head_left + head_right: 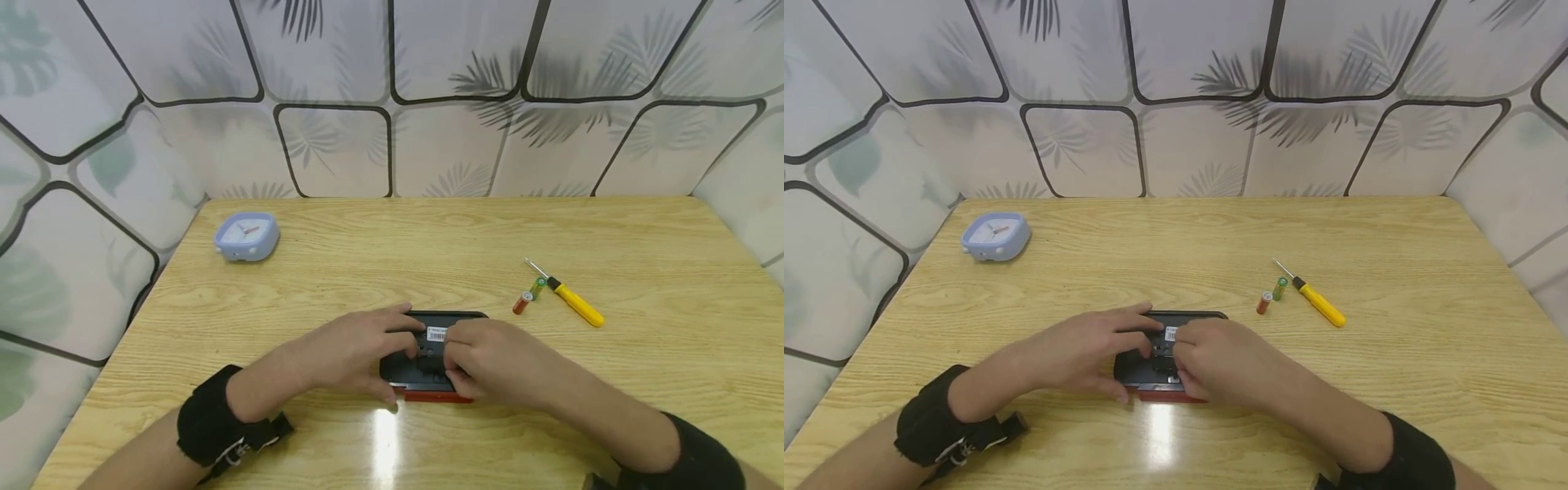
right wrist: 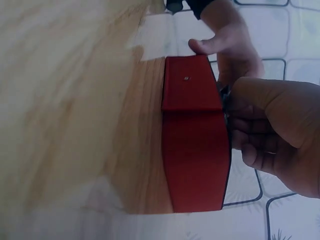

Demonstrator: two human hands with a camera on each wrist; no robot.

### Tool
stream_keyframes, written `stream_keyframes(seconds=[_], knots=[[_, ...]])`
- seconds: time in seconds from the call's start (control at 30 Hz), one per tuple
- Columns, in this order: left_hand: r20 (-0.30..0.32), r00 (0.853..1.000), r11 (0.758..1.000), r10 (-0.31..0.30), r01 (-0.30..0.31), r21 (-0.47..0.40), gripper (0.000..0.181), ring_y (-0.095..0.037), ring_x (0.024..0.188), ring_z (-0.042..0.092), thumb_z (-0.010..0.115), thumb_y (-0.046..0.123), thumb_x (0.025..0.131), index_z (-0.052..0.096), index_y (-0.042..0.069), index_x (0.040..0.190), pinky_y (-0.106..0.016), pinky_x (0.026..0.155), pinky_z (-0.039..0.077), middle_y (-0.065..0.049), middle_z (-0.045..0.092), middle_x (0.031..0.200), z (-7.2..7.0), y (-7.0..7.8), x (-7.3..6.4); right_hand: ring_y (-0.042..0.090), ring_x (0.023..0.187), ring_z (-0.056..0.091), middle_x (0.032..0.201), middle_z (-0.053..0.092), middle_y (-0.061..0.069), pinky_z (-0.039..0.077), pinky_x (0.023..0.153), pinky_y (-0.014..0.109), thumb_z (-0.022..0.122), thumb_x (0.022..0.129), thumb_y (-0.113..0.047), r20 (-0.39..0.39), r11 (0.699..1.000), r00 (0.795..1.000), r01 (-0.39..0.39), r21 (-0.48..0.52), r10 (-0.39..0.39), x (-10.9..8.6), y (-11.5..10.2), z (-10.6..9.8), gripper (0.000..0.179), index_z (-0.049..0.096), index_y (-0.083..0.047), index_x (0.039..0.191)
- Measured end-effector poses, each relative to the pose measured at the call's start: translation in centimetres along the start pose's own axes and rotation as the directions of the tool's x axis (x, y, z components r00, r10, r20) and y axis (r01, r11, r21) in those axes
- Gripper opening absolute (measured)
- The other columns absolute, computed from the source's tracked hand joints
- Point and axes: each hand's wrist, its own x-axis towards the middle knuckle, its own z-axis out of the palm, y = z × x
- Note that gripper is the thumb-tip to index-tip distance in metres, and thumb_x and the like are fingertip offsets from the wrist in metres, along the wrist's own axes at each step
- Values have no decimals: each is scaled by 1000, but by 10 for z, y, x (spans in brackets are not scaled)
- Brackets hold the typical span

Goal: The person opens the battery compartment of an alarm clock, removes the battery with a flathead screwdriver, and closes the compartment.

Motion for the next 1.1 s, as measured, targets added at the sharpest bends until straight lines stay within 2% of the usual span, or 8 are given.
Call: stream_keyframes(seconds=[0.17,0.3,0.43,0.5,0.8,1.1], knots=[[-26,999,999,33,-33,21,62,-38,141,43,84,55,69,63,17,112,-42,111,43,-10,54,144,0,0,1,8,69,52,75,58,-5,51,66,23,79,72,-11,-8,995,1000,15,-101,-16,0,-8,-6,14,65,-12,70],[-52,996,996,75,-72,59,66,-36,137,48,83,59,65,64,17,112,-40,112,43,-10,58,140,2,1,3,9,67,50,73,57,-5,51,66,24,80,74,-13,42,988,999,0,-152,6,1,-13,-8,12,68,-11,72],[-51,994,990,94,-88,106,72,-33,134,52,81,62,63,67,17,117,-39,111,44,-8,60,138,3,5,3,7,67,49,72,58,-6,52,67,24,80,77,-15,131,989,991,-8,-150,28,1,-15,-8,9,71,-12,75],[-45,994,988,98,-92,121,73,-32,133,54,82,61,63,68,18,119,-38,110,45,-8,60,138,2,6,2,7,67,49,73,58,-6,52,68,24,79,77,-15,151,989,988,-11,-147,34,1,-16,-8,8,71,-12,76],[-28,990,976,136,-129,178,67,-36,132,54,80,60,67,71,25,123,-41,101,52,-8,59,140,2,7,1,8,74,57,80,65,-5,54,72,26,79,79,-17,155,990,987,-8,-141,30,2,-17,-8,8,72,-12,79],[-26,990,975,139,-132,179,68,-34,132,54,79,61,67,71,25,123,-40,103,51,-8,60,141,2,6,1,8,77,59,85,68,-4,55,74,27,78,81,-18,195,991,980,-10,-132,35,2,-15,-10,8,73,-12,84]])
